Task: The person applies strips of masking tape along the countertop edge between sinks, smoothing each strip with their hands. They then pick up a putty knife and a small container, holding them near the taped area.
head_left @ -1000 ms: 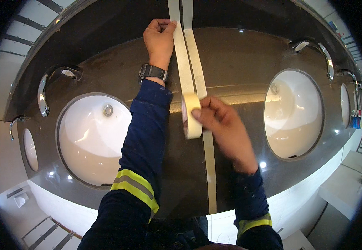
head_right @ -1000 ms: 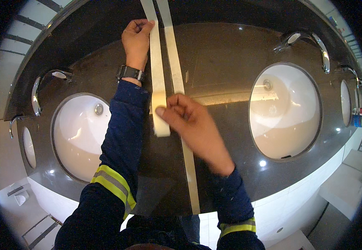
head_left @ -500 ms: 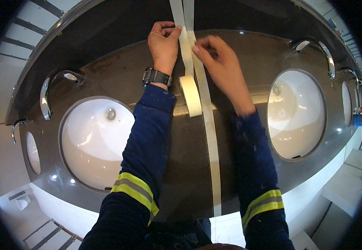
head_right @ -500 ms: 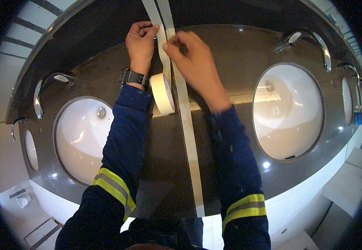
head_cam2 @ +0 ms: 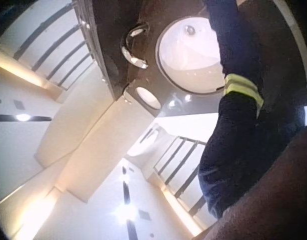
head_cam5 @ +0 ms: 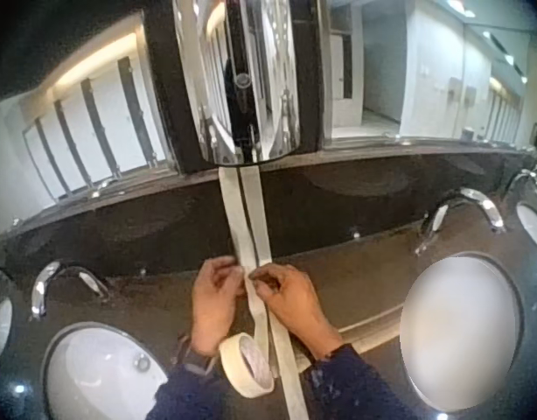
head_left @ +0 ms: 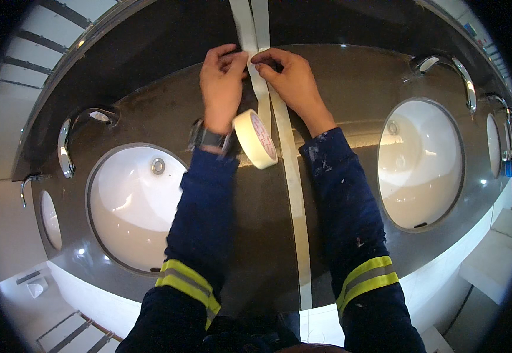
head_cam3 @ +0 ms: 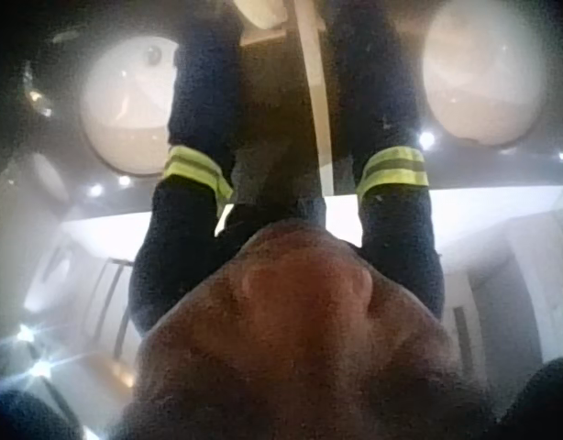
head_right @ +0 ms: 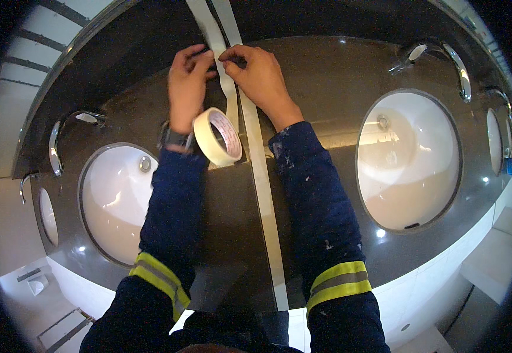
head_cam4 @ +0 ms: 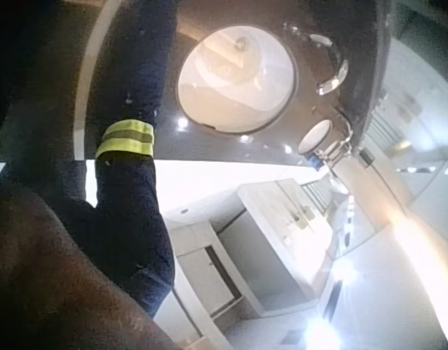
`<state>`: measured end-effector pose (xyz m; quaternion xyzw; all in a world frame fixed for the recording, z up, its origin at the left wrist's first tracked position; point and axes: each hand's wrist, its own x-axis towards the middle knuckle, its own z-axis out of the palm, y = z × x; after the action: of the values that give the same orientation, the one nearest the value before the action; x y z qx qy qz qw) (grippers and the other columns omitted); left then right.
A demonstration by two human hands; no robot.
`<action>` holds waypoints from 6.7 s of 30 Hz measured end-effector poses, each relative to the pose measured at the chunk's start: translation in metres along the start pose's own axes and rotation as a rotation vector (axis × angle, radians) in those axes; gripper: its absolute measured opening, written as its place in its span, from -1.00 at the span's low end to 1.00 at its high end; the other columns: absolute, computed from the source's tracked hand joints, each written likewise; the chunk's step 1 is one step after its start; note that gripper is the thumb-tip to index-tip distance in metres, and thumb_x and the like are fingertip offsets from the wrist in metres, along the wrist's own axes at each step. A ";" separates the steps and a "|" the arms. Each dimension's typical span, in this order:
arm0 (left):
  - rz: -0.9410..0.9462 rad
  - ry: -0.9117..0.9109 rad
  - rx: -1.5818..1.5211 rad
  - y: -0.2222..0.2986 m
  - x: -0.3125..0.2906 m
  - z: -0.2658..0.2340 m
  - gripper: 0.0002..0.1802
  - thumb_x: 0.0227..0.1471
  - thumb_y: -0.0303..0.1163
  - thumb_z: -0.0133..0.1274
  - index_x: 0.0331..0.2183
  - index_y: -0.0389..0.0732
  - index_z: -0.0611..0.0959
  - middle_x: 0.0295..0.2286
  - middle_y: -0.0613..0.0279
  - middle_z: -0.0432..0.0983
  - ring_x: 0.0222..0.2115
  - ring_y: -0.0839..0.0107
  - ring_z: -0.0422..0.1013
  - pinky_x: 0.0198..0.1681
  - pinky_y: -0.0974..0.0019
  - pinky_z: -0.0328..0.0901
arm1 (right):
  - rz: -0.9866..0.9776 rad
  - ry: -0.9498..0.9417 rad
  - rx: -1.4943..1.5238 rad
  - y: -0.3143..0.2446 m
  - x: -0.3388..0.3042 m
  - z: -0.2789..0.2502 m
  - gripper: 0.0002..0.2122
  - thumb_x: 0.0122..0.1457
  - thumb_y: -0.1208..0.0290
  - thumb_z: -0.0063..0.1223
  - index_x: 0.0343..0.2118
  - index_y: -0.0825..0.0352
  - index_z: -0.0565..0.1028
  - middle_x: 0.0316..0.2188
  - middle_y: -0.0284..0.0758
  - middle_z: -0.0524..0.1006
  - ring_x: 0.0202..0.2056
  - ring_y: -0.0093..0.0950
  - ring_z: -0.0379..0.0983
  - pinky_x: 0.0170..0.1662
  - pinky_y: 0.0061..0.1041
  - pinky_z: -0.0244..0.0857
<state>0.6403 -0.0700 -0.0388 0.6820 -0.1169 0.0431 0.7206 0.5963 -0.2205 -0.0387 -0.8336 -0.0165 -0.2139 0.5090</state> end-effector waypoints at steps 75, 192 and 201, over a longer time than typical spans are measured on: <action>0.116 -0.046 -0.257 0.075 -0.141 0.036 -0.51 0.27 -0.48 0.01 0.19 -0.34 0.37 -0.30 0.03 0.67 -0.31 0.52 0.56 -0.20 0.42 0.42 | 0.123 0.061 -0.220 0.013 0.029 0.011 -0.78 0.14 0.28 0.12 -0.23 0.13 0.74 -0.30 -0.16 0.69 -0.20 -0.14 0.64 -0.02 -0.20 0.47; 0.640 -0.416 0.866 0.060 -0.029 -0.058 -0.58 0.23 -0.50 -0.09 0.12 -0.25 0.54 0.08 -0.06 0.49 0.08 -0.03 0.42 0.16 0.08 0.30 | 0.078 0.166 -0.173 -0.075 -0.134 0.010 -0.60 0.13 0.20 0.30 -0.12 0.46 0.58 -0.05 -0.05 0.57 0.05 -0.09 0.45 0.08 -0.25 0.35; 0.767 -0.885 1.185 -0.005 0.052 -0.044 -0.23 -0.02 -0.65 -0.11 0.28 -0.13 0.39 0.30 0.16 0.27 0.23 -0.04 0.23 0.28 -0.03 0.22 | 0.219 0.106 -0.139 -0.090 -0.126 0.006 -0.60 0.22 0.14 0.20 -0.16 0.47 0.57 -0.16 -0.05 0.60 -0.15 -0.08 0.52 -0.10 -0.23 0.40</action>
<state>0.6969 -0.0318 -0.0336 0.8151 -0.5716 0.0680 0.0650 0.4619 -0.1483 -0.0127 -0.8512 0.1162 -0.2014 0.4706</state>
